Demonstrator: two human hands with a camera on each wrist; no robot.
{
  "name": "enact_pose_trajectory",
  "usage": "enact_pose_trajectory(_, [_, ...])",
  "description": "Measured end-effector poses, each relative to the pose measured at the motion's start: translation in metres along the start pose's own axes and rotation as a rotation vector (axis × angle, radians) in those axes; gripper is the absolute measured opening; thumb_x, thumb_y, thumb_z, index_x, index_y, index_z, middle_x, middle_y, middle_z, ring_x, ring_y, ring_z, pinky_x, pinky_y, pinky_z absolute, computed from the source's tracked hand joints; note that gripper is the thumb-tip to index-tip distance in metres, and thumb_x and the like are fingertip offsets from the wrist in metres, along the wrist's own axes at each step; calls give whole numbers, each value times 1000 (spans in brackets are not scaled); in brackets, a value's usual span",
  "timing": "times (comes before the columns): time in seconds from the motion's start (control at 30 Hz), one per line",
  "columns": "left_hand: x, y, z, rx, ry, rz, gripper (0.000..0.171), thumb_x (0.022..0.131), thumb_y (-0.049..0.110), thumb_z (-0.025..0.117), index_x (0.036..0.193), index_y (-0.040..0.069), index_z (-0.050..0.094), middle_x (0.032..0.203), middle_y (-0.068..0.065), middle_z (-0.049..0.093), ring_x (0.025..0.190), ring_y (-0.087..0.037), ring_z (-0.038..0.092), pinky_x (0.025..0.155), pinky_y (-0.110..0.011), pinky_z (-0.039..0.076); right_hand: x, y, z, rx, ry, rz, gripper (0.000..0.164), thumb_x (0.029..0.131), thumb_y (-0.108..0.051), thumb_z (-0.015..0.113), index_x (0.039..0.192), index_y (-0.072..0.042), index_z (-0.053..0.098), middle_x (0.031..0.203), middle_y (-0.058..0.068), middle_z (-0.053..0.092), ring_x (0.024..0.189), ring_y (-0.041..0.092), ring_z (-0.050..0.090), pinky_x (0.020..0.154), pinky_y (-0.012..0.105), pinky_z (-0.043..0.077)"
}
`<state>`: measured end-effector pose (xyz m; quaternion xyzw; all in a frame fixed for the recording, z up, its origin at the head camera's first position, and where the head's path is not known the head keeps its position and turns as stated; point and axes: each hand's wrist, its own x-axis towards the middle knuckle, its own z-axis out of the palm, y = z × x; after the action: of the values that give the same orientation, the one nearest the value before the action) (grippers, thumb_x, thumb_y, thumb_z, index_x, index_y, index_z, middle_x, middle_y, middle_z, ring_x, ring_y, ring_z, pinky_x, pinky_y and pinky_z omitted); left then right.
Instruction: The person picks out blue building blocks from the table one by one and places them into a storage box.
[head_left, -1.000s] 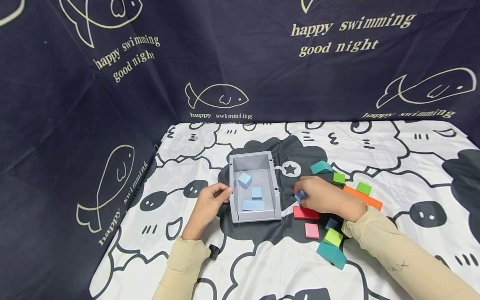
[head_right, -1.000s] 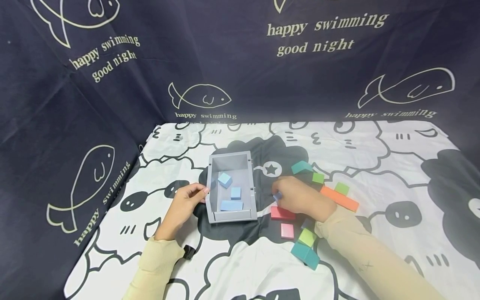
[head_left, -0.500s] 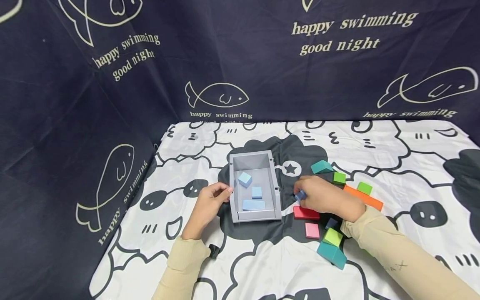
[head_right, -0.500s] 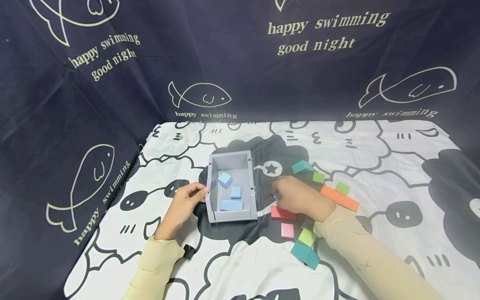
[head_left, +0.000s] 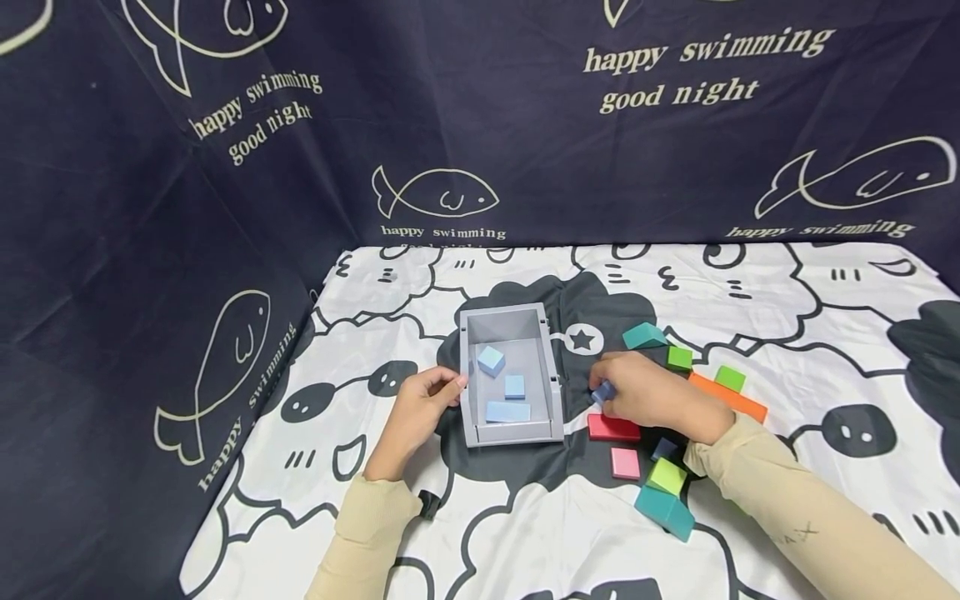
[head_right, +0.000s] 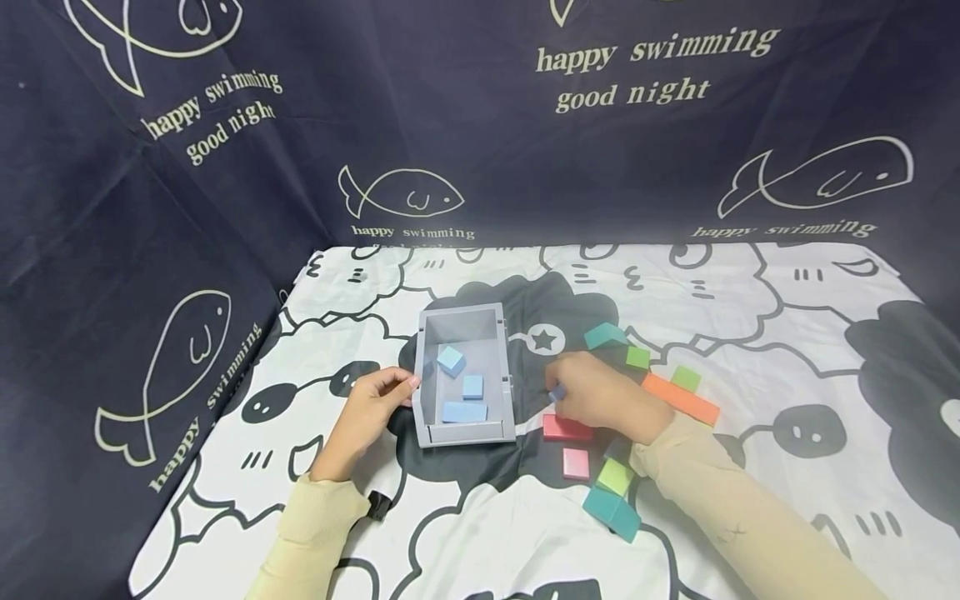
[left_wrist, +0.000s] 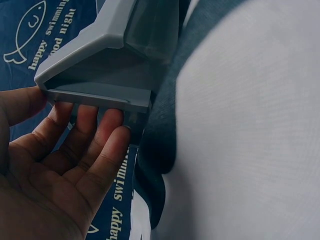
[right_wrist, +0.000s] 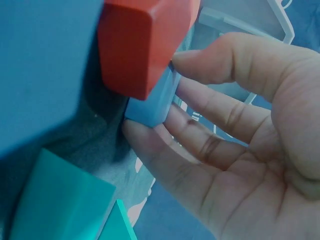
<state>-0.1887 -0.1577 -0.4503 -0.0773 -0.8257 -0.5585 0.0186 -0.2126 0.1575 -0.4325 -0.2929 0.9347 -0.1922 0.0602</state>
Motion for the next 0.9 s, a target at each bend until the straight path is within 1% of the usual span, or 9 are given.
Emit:
enact_pose_trajectory(0.1, [0,0,0,14,6,-5,17,91,16,64,87,0,69,75,-15,64,70,-24,60,67,-46,55,-1,0,-1,4,25,8,22,66,-1,74,88,-2,69,88,8,63,69,17,52,59,30,50])
enact_pose_trajectory(0.23, [1,-1,0,31,12,5,16,90,16,65,85,2,69,73,-11,64,67,-19,60,64,-39,55,0,-1,-4,3,61,25,22,66,-2,74,88,-1,69,88,9,65,74,20,54,64,36,51])
enact_pose_trajectory(0.33, [1,-2,0,33,13,13,16,90,16,65,85,2,70,72,-10,64,67,-17,59,63,-36,55,0,-3,-8,2,93,35,23,66,-3,74,88,-1,69,89,10,65,75,22,54,66,39,50])
enact_pose_trajectory(0.47, [1,0,0,33,12,-1,17,91,16,65,85,2,70,72,-11,63,66,-16,59,63,-35,54,2,-6,-12,13,143,40,23,67,-2,73,89,-1,69,88,10,65,72,21,55,63,39,51])
enact_pose_trajectory(0.53, [0,4,0,29,11,-8,17,90,15,65,85,0,69,73,-13,63,66,-17,58,64,-38,54,3,-8,-15,19,175,39,23,67,-2,71,90,-1,69,89,10,66,71,21,55,62,38,51])
enact_pose_trajectory(0.67, [-6,21,-1,19,10,-7,17,91,10,63,86,-5,68,75,-20,63,68,-23,59,68,-48,54,5,-13,-20,1,258,7,23,69,-3,69,92,-2,69,92,10,66,69,20,56,58,36,50])
enact_pose_trajectory(0.73, [-8,28,-2,26,8,0,16,91,8,62,87,-8,67,76,-23,63,69,-26,59,69,-49,54,6,-15,-22,-10,298,-13,23,70,-5,68,92,-3,70,93,8,66,67,17,55,56,34,49])
enact_pose_trajectory(0.77, [-9,30,-2,32,7,8,17,91,7,61,87,-8,67,76,-23,63,69,-26,59,68,-47,54,6,-16,-23,-15,313,-22,22,70,-5,68,92,-4,70,93,7,65,65,15,54,55,33,48])
enact_pose_trajectory(0.9, [-4,16,-1,42,8,5,18,92,12,63,87,-4,68,75,-18,64,69,-21,59,67,-42,55,9,-20,-27,-3,349,-40,21,72,-6,66,93,-5,69,93,5,64,59,11,49,52,30,45])
